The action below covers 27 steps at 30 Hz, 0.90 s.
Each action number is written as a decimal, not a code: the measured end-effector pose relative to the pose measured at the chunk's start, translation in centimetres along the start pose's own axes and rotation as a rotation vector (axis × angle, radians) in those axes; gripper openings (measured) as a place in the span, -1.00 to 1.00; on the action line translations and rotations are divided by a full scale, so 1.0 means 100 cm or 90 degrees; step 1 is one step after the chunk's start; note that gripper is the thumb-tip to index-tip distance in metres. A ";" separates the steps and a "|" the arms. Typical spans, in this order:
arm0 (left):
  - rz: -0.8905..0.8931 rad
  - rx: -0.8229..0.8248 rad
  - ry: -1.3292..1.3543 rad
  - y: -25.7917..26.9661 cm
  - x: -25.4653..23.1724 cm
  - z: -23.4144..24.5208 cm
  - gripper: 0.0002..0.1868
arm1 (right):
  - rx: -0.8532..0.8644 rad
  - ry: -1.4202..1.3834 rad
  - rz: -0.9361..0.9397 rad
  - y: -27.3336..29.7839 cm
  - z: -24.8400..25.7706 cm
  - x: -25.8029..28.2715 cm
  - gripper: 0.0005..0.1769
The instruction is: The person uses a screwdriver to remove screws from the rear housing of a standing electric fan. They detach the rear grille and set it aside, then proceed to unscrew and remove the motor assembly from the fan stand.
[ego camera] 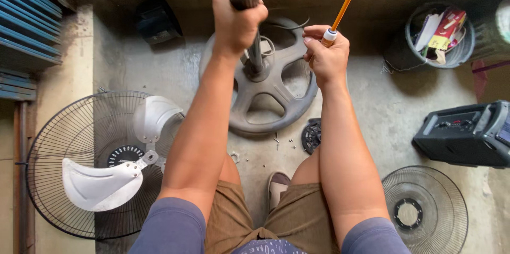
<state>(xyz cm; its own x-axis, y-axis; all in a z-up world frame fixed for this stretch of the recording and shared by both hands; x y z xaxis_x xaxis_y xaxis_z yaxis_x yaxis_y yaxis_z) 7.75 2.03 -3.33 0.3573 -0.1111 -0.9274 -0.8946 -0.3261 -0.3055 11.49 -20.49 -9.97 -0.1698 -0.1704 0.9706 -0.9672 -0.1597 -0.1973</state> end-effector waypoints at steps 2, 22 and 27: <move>0.002 0.038 0.043 -0.007 0.000 0.007 -0.64 | 0.003 0.022 -0.001 0.005 0.006 0.000 -0.83; 0.074 0.182 -0.034 0.003 0.007 0.049 -0.68 | 0.014 0.174 -0.132 0.001 -0.032 -0.042 -0.87; 0.014 0.197 -0.098 0.009 0.005 0.055 -0.70 | -0.127 0.116 -0.259 -0.009 -0.031 -0.108 -0.82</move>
<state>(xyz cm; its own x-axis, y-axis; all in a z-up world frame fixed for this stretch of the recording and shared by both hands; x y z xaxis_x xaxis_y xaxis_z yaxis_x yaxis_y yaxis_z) 5.61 6.85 -5.23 0.3136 0.0361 -0.9489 -0.9490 -0.0230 -0.3145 13.59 -15.46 -19.88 0.2158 0.0425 0.9755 -0.9764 0.0144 0.2154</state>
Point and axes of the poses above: each hand's wrist, its own y-axis away from the middle knuckle, its own z-axis out of the back of the hand, x = y × z, the point moved 4 cm from there along -y, towards the middle knuckle, and after that the axes turned 9 degrees about z, right-handed, at the moved point
